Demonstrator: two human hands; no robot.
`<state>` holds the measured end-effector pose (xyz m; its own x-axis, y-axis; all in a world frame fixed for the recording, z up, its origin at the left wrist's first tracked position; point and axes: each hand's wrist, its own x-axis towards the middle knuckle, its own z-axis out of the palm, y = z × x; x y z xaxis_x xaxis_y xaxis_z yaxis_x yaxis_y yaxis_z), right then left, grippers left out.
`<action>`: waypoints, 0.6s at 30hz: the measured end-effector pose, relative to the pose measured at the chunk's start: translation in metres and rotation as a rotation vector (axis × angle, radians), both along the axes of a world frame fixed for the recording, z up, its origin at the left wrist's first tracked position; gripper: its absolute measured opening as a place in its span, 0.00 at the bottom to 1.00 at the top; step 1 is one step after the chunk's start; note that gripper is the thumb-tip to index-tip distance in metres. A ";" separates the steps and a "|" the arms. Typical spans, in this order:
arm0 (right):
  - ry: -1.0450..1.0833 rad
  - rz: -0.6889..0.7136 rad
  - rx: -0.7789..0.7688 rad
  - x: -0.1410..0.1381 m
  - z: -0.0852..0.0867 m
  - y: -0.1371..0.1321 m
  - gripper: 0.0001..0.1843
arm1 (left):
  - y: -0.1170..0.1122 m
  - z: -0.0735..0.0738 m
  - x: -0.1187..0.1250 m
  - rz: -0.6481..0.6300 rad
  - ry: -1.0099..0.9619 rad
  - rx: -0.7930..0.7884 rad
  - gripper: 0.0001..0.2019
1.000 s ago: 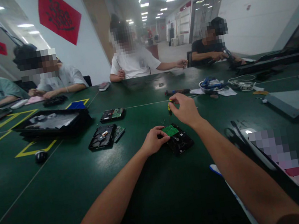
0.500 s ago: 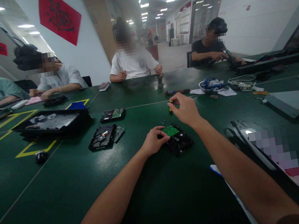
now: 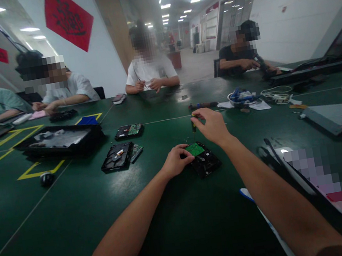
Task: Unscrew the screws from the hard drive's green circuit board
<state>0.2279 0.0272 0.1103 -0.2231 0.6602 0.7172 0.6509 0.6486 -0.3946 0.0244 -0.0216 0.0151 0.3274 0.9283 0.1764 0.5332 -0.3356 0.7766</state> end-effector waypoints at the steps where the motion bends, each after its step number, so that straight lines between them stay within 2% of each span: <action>1: -0.009 0.010 0.011 0.000 0.000 0.000 0.09 | 0.000 0.000 0.000 -0.004 -0.001 0.004 0.05; 9: 0.024 -0.039 -0.047 0.000 -0.001 0.000 0.07 | 0.000 0.000 0.000 -0.006 -0.015 0.003 0.05; 14: -0.016 0.005 0.012 -0.001 0.001 -0.003 0.07 | 0.000 0.001 0.000 -0.002 -0.008 -0.004 0.05; 18: 0.001 -0.027 -0.008 -0.001 0.000 -0.001 0.06 | -0.002 0.004 0.000 -0.005 -0.017 -0.008 0.05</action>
